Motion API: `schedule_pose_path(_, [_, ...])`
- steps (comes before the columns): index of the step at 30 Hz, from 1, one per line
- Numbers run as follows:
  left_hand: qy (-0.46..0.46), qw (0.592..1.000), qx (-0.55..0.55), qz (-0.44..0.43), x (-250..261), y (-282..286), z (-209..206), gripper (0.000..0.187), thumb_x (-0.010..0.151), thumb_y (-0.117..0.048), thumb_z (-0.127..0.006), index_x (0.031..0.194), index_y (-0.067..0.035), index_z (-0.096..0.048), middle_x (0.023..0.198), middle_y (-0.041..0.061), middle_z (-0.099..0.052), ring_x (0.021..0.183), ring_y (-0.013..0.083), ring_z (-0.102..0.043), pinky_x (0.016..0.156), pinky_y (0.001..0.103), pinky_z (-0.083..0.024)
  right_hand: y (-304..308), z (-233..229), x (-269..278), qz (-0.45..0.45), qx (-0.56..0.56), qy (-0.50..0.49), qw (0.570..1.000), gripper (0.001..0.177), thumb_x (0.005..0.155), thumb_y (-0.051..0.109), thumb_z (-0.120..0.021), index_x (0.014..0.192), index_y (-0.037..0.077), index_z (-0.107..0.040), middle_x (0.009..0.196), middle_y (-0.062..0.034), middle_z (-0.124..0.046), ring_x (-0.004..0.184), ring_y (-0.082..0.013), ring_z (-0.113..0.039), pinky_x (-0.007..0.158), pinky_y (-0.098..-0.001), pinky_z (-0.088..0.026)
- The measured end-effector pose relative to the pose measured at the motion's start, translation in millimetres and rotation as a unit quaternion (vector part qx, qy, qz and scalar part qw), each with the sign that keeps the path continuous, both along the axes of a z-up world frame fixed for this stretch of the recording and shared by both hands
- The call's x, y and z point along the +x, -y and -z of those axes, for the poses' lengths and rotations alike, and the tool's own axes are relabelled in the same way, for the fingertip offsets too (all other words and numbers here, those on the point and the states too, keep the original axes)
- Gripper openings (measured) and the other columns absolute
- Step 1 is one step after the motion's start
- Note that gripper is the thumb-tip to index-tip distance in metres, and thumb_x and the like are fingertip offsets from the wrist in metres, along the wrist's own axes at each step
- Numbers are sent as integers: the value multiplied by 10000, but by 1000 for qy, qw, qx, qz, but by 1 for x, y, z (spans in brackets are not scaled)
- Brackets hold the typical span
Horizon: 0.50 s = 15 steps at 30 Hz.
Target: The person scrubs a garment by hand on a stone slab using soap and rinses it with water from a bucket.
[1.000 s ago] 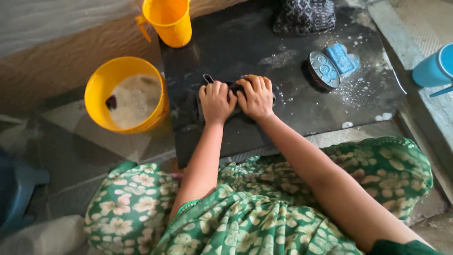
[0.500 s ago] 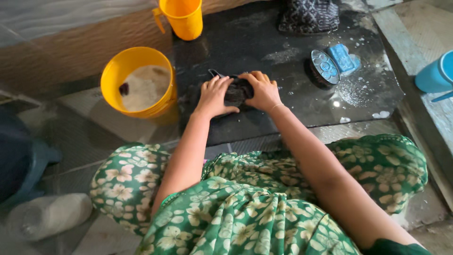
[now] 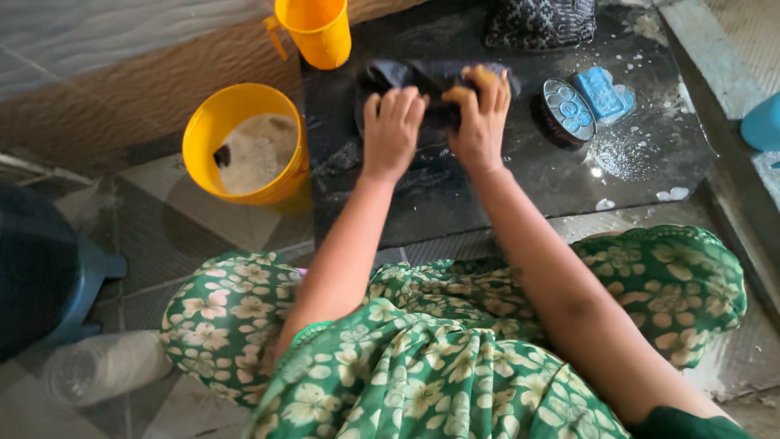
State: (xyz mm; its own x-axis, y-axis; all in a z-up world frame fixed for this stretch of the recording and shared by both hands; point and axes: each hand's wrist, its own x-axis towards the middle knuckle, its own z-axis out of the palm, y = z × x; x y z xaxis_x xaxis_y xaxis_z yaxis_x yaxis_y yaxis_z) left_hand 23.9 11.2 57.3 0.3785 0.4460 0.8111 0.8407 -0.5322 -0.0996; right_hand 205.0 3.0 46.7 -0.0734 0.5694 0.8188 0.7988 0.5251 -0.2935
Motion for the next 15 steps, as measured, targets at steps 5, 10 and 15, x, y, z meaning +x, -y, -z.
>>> schedule_pose_path(5, [-28, 987, -155, -39, 4, 24, 51, 462, 735, -171, -767, 1157, -99, -592, 1240, 71, -575, 1152, 277, -541, 1032, 486, -402, 18, 52, -3, -44, -113, 76, 990, 579, 684, 127, -794, 1238, 151, -625, 1431, -180, -496, 1389, -418, -415, 1194, -615, -208])
schedule_pose_path(10, [13, 961, -273, -31, 4, 22, 41, 569, 626, -232, -832, 1108, -77, -571, 1160, 115, -553, 1090, 329, -532, 958, 492, -392, 8, 20, 14, -146, -215, 65, 963, 551, 769, 299, -829, 1268, 156, -645, 1408, -159, -527, 1371, -375, -423, 1138, -593, -221])
schedule_pose_path(15, [2, 976, -213, -34, 4, 23, 65, 515, 697, -197, -827, 1152, -124, -595, 1175, 61, -567, 1125, 283, -544, 1001, 461, -404, -14, -22, 24, -79, -482, -200, 849, 458, 931, 439, -691, 1365, 296, -657, 1085, -81, -685, 1070, -288, -662, 1058, -420, -487])
